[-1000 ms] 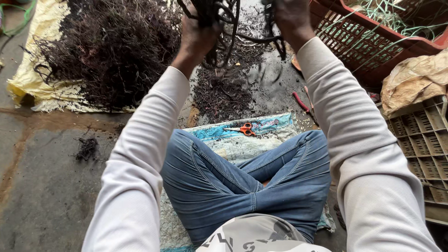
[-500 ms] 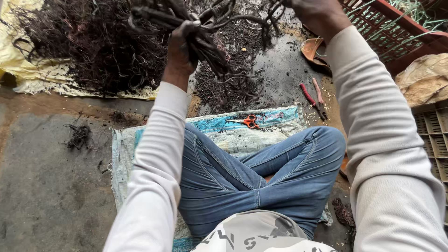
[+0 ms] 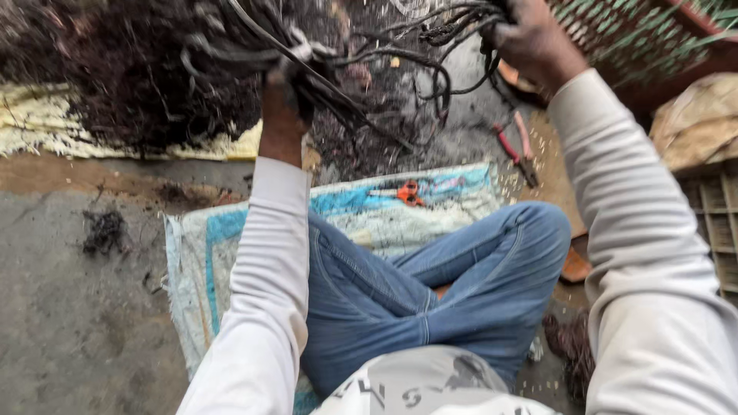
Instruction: The person sits cross-legged on the floor and repeatedly picks up, untangles, and separates strands of dark wire by hand. The person occasionally places separated pieces aside on a nearby tarp. Scissors and pliers are visible nearby but are not used during the clip.
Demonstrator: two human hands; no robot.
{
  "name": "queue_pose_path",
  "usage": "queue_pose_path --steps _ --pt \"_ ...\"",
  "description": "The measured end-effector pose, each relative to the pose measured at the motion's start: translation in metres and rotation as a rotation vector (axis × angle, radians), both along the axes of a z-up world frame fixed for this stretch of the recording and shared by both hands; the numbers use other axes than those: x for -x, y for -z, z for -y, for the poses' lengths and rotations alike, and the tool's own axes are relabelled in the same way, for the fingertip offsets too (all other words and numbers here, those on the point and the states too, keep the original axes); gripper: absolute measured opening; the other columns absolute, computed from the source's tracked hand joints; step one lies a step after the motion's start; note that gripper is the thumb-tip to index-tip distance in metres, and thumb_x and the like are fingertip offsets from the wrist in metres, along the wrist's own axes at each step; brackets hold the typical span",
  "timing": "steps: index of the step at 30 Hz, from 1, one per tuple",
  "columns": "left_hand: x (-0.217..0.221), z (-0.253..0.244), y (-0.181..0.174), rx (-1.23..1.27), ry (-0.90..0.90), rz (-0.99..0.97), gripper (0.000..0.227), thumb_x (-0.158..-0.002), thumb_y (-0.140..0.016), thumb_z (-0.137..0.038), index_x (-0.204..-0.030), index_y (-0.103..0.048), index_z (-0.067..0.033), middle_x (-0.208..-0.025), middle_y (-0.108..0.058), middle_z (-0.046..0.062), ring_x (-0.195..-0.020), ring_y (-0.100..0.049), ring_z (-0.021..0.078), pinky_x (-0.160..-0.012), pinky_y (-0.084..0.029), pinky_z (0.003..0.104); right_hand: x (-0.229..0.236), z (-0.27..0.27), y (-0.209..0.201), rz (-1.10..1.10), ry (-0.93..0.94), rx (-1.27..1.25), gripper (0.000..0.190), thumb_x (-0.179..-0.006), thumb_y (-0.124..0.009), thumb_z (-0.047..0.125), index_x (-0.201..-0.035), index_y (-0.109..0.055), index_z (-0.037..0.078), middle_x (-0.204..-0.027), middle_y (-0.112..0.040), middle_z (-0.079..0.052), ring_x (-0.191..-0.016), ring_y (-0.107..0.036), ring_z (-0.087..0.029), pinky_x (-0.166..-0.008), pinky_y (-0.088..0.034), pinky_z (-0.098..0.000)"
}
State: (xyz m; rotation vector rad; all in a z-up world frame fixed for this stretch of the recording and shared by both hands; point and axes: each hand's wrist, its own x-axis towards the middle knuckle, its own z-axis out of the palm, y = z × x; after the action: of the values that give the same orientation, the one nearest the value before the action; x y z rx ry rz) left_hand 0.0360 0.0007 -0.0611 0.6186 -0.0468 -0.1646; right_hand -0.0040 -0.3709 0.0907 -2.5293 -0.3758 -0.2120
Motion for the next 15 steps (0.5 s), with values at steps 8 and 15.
queue_pose_path --steps 8,15 --pt "-0.002 0.005 0.006 -0.13 -0.172 0.037 0.024 -0.088 -0.082 -0.017 -0.102 -0.066 -0.0058 -0.091 -0.064 0.007 -0.087 -0.066 0.0215 -0.084 -0.06 0.041 -0.018 0.018 0.04 0.01 -0.193 0.264 0.015 -0.109 -0.054 0.0 -0.117 -0.066 0.001 -0.096 -0.069 -0.009 -0.075 -0.069 -0.016 -0.064 -0.059 -0.0305" --pt "0.011 0.012 -0.006 -0.547 -0.227 0.178 0.036 -0.086 -0.088 -0.028 -0.108 -0.067 -0.0084 -0.101 -0.068 0.004 -0.101 -0.069 0.0196 -0.094 -0.063 0.043 -0.013 -0.012 0.051 -0.54 0.15 -0.896 0.012 -0.11 -0.061 0.013 -0.104 -0.064 0.003 -0.086 -0.067 -0.007 -0.064 -0.068 -0.015 -0.068 -0.064 -0.0347"
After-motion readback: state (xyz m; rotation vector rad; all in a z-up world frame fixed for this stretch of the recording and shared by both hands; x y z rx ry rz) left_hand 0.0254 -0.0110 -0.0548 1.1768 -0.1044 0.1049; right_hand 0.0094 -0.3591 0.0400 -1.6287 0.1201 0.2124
